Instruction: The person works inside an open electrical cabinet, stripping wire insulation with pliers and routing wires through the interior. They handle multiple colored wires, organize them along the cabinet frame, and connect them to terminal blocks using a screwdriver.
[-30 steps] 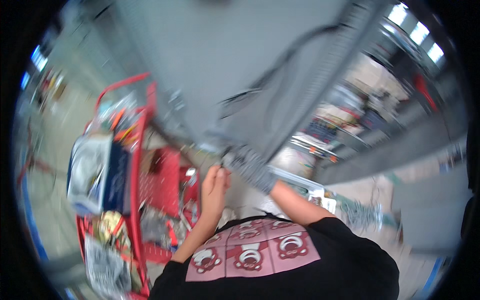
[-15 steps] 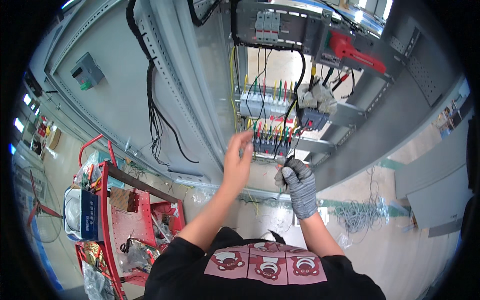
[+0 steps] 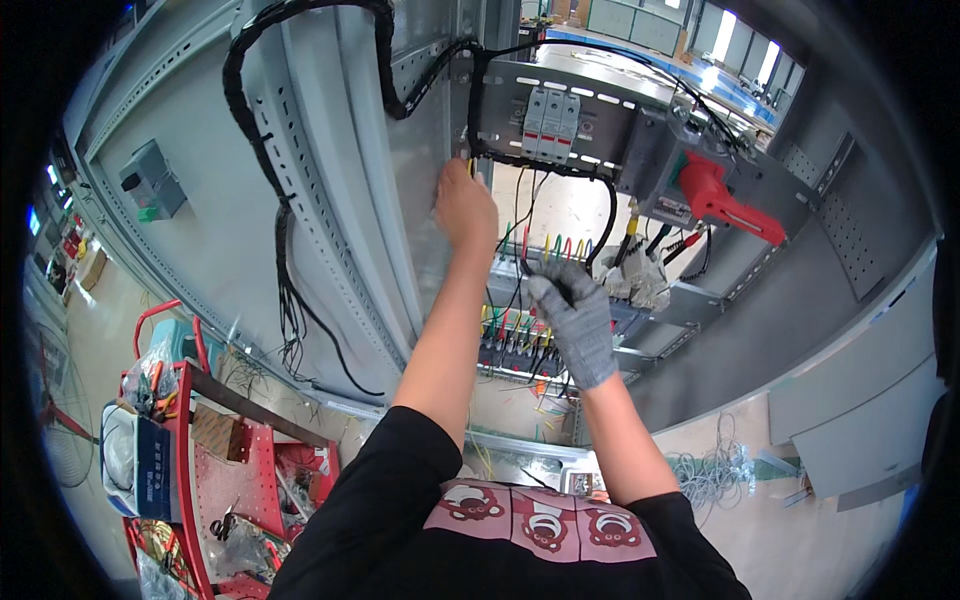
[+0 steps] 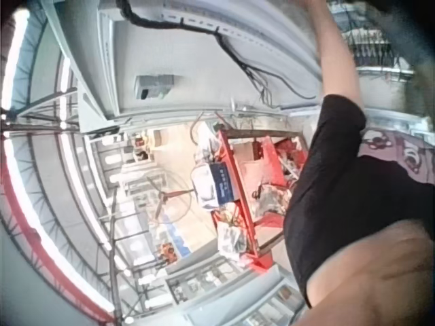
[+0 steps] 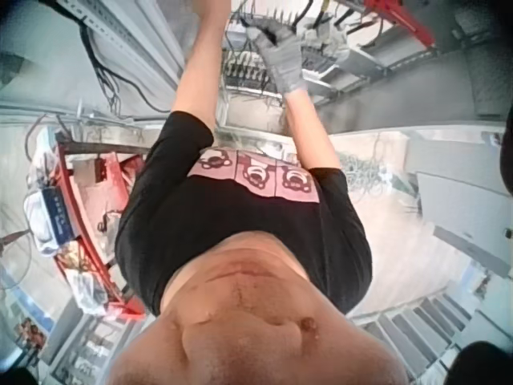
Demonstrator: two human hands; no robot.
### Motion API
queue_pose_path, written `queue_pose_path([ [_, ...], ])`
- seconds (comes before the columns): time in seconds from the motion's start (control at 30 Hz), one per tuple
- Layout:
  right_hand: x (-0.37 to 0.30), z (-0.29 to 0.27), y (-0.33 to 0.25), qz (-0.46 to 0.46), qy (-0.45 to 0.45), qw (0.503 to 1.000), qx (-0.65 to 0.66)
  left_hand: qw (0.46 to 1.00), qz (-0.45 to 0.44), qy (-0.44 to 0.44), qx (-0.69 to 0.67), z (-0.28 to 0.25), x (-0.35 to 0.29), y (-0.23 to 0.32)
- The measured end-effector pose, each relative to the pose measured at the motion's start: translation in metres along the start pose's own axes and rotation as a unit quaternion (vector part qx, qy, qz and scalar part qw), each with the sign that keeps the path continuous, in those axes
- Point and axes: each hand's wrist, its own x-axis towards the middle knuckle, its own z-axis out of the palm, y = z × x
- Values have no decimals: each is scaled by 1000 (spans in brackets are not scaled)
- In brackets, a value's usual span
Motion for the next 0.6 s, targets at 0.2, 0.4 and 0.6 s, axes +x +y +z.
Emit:
queue_pose_path([
  [0.2,95,20,20,-48,-22,997,-50,996,59,11,-66,-12,-6,-10],
  [0.4,151,60,54,-86,-25,995,-44,988,24,7,-155,-28,-1,-13],
  [0.6,166,72,67,-118,-31,993,0,977,17,-27,-211,-35,5,-2],
])
